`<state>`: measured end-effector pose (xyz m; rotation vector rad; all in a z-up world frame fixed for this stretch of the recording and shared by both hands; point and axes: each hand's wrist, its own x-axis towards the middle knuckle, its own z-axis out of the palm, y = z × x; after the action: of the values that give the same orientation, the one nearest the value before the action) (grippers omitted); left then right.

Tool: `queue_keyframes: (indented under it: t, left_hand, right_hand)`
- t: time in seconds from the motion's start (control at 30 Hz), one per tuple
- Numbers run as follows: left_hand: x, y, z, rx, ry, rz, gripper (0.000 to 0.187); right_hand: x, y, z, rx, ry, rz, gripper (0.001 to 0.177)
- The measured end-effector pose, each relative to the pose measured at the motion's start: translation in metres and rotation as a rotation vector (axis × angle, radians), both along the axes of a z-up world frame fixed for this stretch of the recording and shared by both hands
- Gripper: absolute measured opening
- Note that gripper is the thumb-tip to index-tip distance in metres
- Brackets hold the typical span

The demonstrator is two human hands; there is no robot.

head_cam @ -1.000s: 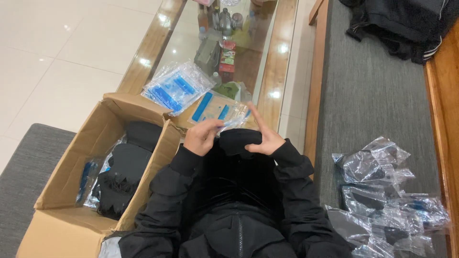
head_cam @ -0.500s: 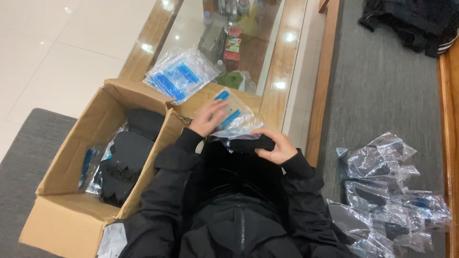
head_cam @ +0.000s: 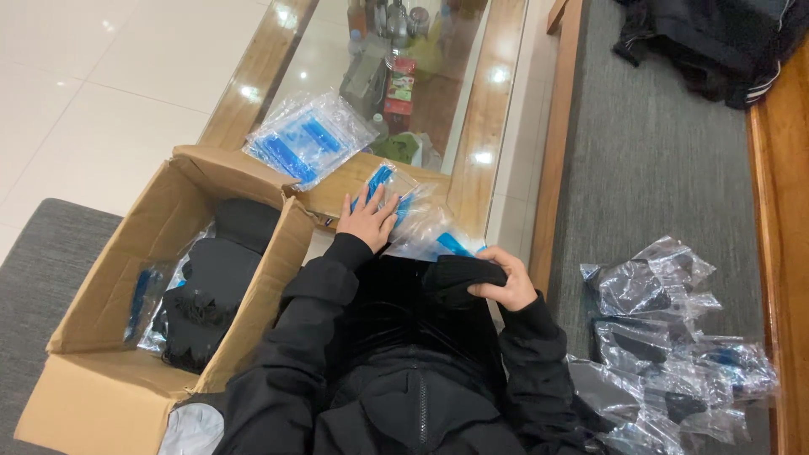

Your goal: Packing black face masks into individual plastic bags

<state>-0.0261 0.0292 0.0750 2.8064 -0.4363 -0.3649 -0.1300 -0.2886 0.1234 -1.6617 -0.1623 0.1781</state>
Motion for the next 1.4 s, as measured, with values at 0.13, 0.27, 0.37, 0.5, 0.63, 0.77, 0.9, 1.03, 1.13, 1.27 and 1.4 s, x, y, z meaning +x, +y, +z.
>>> queue_keyframes:
  t: [0.13, 0.27, 0.37, 0.5, 0.63, 0.77, 0.9, 1.03, 1.13, 1.27, 1.4]
  left_hand:
    - [0.004, 0.0, -0.009, 0.008, 0.032, 0.013, 0.059]
    - [0.004, 0.0, -0.004, 0.008, 0.05, 0.025, 0.061]
    - [-0.001, 0.003, 0.011, 0.019, 0.069, 0.01, 0.073]
    - [0.0, 0.016, 0.016, 0.079, 0.096, -0.098, 0.108]
    - [0.013, 0.023, -0.013, 0.128, 0.031, -0.204, 0.128]
    - [0.017, 0.023, -0.03, 0.119, -0.024, -0.19, 0.095]
    - [0.018, 0.02, -0.013, -0.009, -0.059, -0.206, 0.064]
    - [0.05, 0.023, 0.029, -0.001, -0.457, -0.132, 0.078]
    - [0.072, 0.036, 0.055, 0.023, -0.941, -0.02, 0.077]
    - [0.072, 0.062, 0.069, 0.194, -1.095, 0.093, 0.075]
    - [0.06, 0.069, 0.063, 0.65, -0.377, 0.25, 0.062]
  right_hand:
    - [-0.002, -0.012, -0.014, 0.134, 0.007, -0.07, 0.048]
    - [0.0, -0.034, -0.05, 0.223, -0.017, -0.113, 0.048]
    - [-0.004, -0.076, -0.076, 0.297, -0.053, -0.248, 0.07]
    - [-0.028, -0.096, -0.015, 0.293, -0.074, -0.451, 0.074]
    - [-0.046, -0.085, 0.037, 0.326, -0.026, -0.442, 0.065]
    - [-0.036, -0.077, 0.042, 0.23, -0.1, -0.339, 0.085]
    - [-0.035, -0.055, 0.053, 0.4, -0.044, -0.406, 0.07]
    - [-0.033, -0.053, 0.024, 0.563, -0.025, -0.478, 0.076]
    - [-0.024, -0.084, 0.001, 0.318, -0.03, -0.346, 0.088]
    - [-0.026, -0.068, 0.003, 0.421, -0.009, -0.398, 0.074]
    - [-0.029, -0.044, 0.025, 0.379, -0.017, -0.386, 0.075]
